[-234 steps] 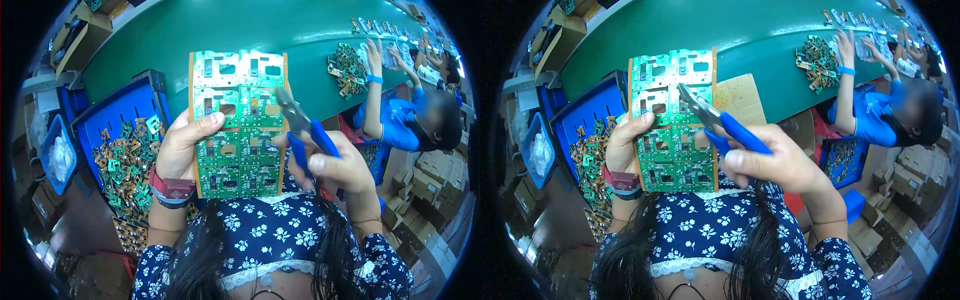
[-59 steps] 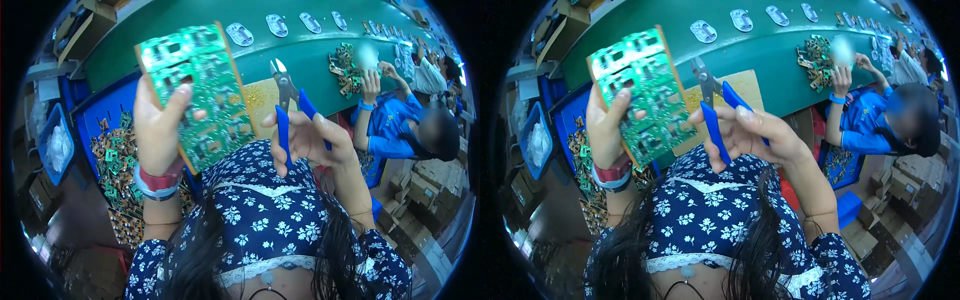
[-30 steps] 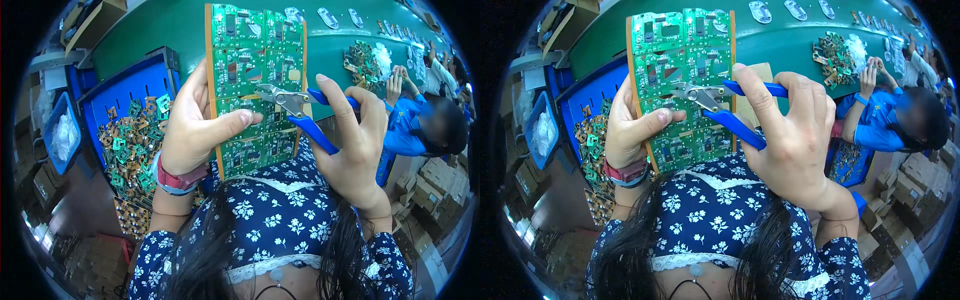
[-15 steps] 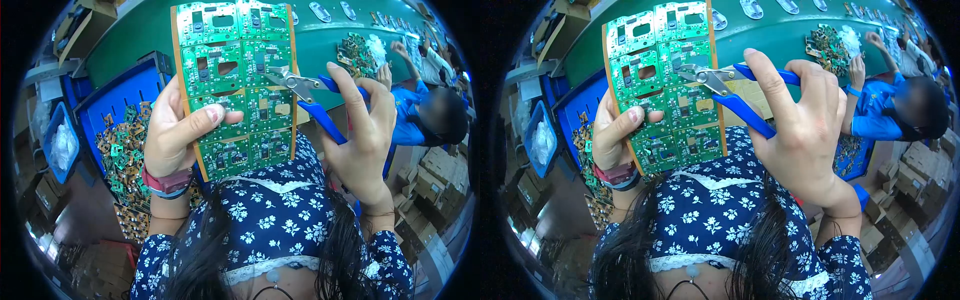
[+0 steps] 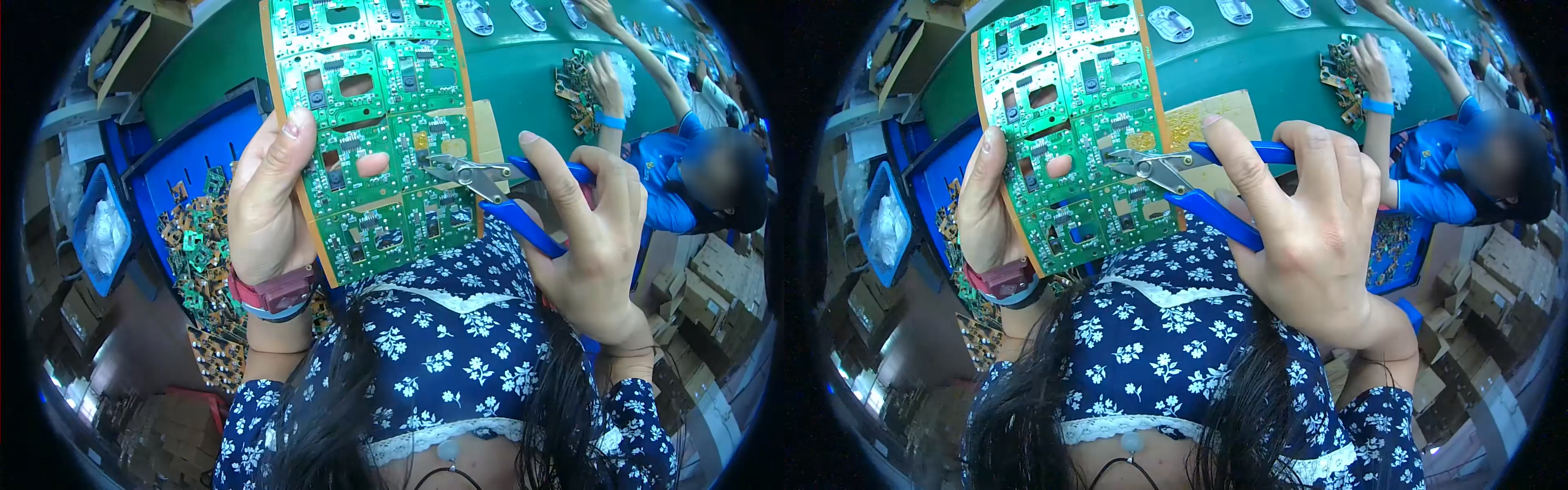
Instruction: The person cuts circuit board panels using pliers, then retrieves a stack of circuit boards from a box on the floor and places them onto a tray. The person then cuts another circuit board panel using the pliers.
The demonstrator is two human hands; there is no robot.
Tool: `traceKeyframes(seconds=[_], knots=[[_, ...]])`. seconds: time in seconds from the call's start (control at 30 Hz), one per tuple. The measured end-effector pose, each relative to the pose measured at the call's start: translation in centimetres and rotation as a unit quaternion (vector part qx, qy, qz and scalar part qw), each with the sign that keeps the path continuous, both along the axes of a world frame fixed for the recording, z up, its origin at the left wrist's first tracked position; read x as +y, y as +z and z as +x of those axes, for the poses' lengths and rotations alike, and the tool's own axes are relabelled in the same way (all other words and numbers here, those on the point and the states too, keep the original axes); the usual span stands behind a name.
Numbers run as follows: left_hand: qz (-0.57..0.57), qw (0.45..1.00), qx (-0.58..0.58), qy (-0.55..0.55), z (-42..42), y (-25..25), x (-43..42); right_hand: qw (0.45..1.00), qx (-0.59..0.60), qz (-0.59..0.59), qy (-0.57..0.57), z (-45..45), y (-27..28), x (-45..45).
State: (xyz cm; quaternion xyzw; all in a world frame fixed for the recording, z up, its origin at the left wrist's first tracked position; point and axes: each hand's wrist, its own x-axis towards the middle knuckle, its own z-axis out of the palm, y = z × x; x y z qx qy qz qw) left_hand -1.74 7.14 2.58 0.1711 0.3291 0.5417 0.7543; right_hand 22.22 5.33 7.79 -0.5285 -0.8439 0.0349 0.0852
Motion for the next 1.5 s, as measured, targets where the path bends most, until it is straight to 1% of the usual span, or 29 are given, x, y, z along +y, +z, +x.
traceKeyframes(seconds=[0.1, 0.2, 0.3, 0.43, 0.47, 0.57, 0.83, 0.93, 1.0, 1.07, 1.1, 1.13, 1.17, 1.23, 1.27, 1.37, 1.4, 1.47, 1.5], knots=[[0.008, 1.000, 0.022, -0.008, 0.0, 0.3, 0.1, 1.000, -0.012, 0.000, 0.005, -0.1, 0.2, 0.3], [0.013, 1.000, 0.019, -0.020, -0.1, 0.2, 0.1, 1.000, -0.027, -0.011, 0.005, -0.2, 0.4, 0.4], [0.012, 0.999, 0.020, -0.023, 0.1, 0.3, -0.2, 0.999, -0.032, 0.005, 0.019, -0.1, 0.7, 0.3], [0.003, 1.000, 0.026, -0.008, 0.1, 0.4, -0.3, 0.997, -0.065, -0.030, 0.020, -2.2, 3.9, 0.0], [0.004, 1.000, 0.027, -0.003, 0.2, 0.4, -0.1, 0.997, -0.065, -0.031, 0.021, -1.8, 3.4, 0.3], [0.008, 0.999, 0.033, 0.001, 0.3, 0.6, -0.1, 0.998, -0.040, 0.024, 0.036, 0.0, 1.1, 0.6], [0.015, 0.998, 0.053, -0.010, 0.2, 0.7, 0.0, 0.996, -0.074, 0.002, 0.057, -0.1, 1.9, 1.1], [0.009, 0.999, 0.051, -0.013, 0.1, 0.8, 0.0, 0.997, -0.061, 0.010, 0.056, 0.1, 1.4, 1.0], [0.007, 0.998, 0.067, -0.005, 0.1, 0.7, 0.2, 0.997, -0.054, 0.014, 0.056, 0.1, 0.9, 1.0], [0.006, 0.997, 0.075, -0.001, 0.0, 0.6, 0.2, 0.999, -0.003, 0.021, 0.044, 0.2, 0.3, 1.1], [0.004, 0.998, 0.062, 0.001, -0.1, 0.6, 0.3, 0.999, 0.022, 0.025, 0.038, 0.2, 0.0, 1.1], [0.002, 0.999, 0.048, 0.002, -0.1, 0.5, 0.3, 0.999, 0.022, 0.025, 0.039, 0.2, -0.2, 1.2], [-0.001, 0.999, 0.034, 0.004, -0.1, 0.4, 0.5, 0.998, 0.051, 0.018, 0.025, 0.3, -0.5, 1.3], [0.003, 0.999, 0.044, 0.004, -0.1, 0.1, 0.6, 0.994, 0.109, 0.006, -0.004, 0.4, -0.9, 1.5], [0.007, 0.998, 0.055, 0.003, -0.1, -0.1, 0.6, 0.994, 0.108, 0.006, -0.003, 0.5, -1.1, 1.6], [0.002, 0.998, 0.067, 0.007, -0.3, -0.8, 0.7, 0.989, 0.128, -0.017, -0.073, 0.9, -2.0, 2.3], [-0.007, 0.998, 0.069, 0.011, -0.5, -1.1, 0.7, 0.989, 0.125, -0.015, -0.074, 1.4, -3.3, 2.8], [-0.012, 0.998, 0.066, 0.014, -0.7, -1.6, 0.9, 0.995, 0.030, 0.004, -0.090, 3.2, -7.7, 4.2], [-0.019, 0.997, 0.065, 0.023, -0.8, -2.0, 1.1, 0.993, -0.007, -0.024, -0.113, 3.8, -10.1, 4.7]])
